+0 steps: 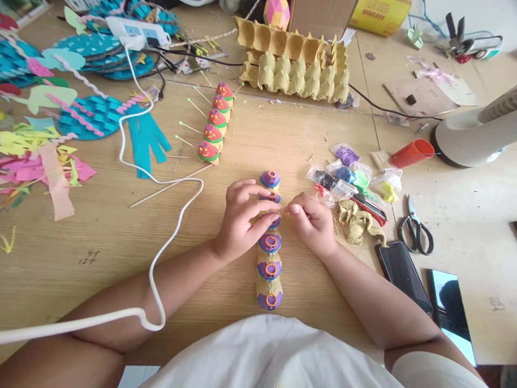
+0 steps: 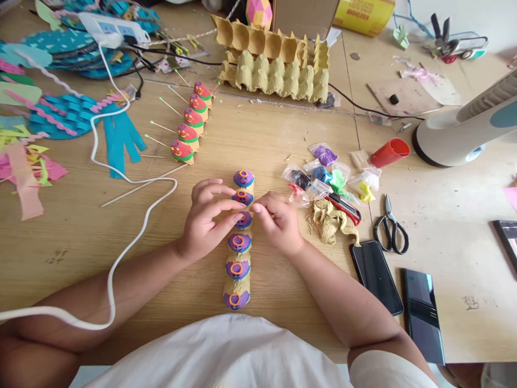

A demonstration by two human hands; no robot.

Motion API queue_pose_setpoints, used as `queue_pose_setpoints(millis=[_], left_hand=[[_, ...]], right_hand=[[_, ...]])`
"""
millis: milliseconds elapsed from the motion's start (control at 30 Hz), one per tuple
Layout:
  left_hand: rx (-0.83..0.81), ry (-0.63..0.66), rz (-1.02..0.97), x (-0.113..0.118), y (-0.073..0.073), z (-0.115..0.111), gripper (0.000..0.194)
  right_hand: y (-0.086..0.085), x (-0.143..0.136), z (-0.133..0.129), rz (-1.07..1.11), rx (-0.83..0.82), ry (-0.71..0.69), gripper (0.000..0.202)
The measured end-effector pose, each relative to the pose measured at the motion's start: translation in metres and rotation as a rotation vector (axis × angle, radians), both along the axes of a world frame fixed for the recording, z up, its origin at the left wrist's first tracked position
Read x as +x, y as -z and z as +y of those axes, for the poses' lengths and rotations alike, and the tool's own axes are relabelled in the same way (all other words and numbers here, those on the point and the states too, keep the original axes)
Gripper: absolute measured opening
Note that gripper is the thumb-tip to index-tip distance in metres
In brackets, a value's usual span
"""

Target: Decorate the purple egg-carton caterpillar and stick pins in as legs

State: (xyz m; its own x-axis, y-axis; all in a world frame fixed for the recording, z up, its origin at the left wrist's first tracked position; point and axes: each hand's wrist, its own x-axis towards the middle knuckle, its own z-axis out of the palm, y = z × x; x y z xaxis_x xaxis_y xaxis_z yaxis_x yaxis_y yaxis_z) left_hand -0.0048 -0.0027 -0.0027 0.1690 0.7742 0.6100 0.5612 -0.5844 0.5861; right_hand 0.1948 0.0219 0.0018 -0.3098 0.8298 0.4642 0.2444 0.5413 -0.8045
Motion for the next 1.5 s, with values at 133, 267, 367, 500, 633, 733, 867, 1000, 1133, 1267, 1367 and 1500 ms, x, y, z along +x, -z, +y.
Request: queue_pose_setpoints(millis=[133,267,367,500,633,733,867,1000,1133,1267,1367,1500], left_hand=[[0.02,-0.005,0.018,0.0,0.0003,0.0009,0.016],[0.038,0.012,0.03,0.0003,-0.0004,0.0013,0.01],[0.051,0.024,0.019,0.0006,-0.0013,0.0013,0.007],[0.032,0.016,0.018,0.0003,-0.0024,0.0013,0.004],[0.001,-0.002,0.042,0.0001,-0.003,0.0013,0.004],[0.027,0.001,0.021,0.001,-0.0029,0.0016,0.002],[0.02,-0.007,0.014,0.0022,-0.0025,0.0019,0.01],[0.01,-0.017,0.018,0.0016,-0.0019,0.0016,0.012],[-0.001,-0.037,0.015,0.0005,-0.0015,0.0009,0.01],[-0.006,-0.035,0.021,0.0006,-0.0017,0.0003,0.009],[0.002,-0.031,0.014,0.0007,-0.0018,-0.0001,0.009],[0.004,-0.017,0.012,0.0002,-0.002,-0.001,0.01]], right_hand=[[0.0022,-0.0008,-0.0001,-0.037,0.023,-0.088,0.03],[0.0034,-0.0013,-0.0001,-0.038,0.049,-0.122,0.027],[0.0033,-0.0005,-0.0006,-0.054,0.05,-0.133,0.028],[0.0016,0.0012,-0.0018,-0.06,0.044,-0.155,0.029],[-0.0013,0.0004,-0.0033,-0.048,0.039,-0.15,0.019],[-0.003,-0.0012,-0.0045,-0.011,0.023,-0.135,0.01],[-0.0026,-0.0021,-0.0054,0.03,-0.057,-0.109,0.01],[0.0023,-0.0022,-0.006,0.084,-0.133,-0.093,0.005],[0.0059,-0.0026,-0.0066,0.114,-0.175,-0.092,0.007],[0.0023,-0.0027,-0.0063,0.077,-0.141,-0.098,0.013],[-0.001,-0.0026,-0.006,0.066,-0.115,-0.105,0.019],[-0.002,-0.0027,-0.0063,0.029,-0.091,-0.1,0.028]])
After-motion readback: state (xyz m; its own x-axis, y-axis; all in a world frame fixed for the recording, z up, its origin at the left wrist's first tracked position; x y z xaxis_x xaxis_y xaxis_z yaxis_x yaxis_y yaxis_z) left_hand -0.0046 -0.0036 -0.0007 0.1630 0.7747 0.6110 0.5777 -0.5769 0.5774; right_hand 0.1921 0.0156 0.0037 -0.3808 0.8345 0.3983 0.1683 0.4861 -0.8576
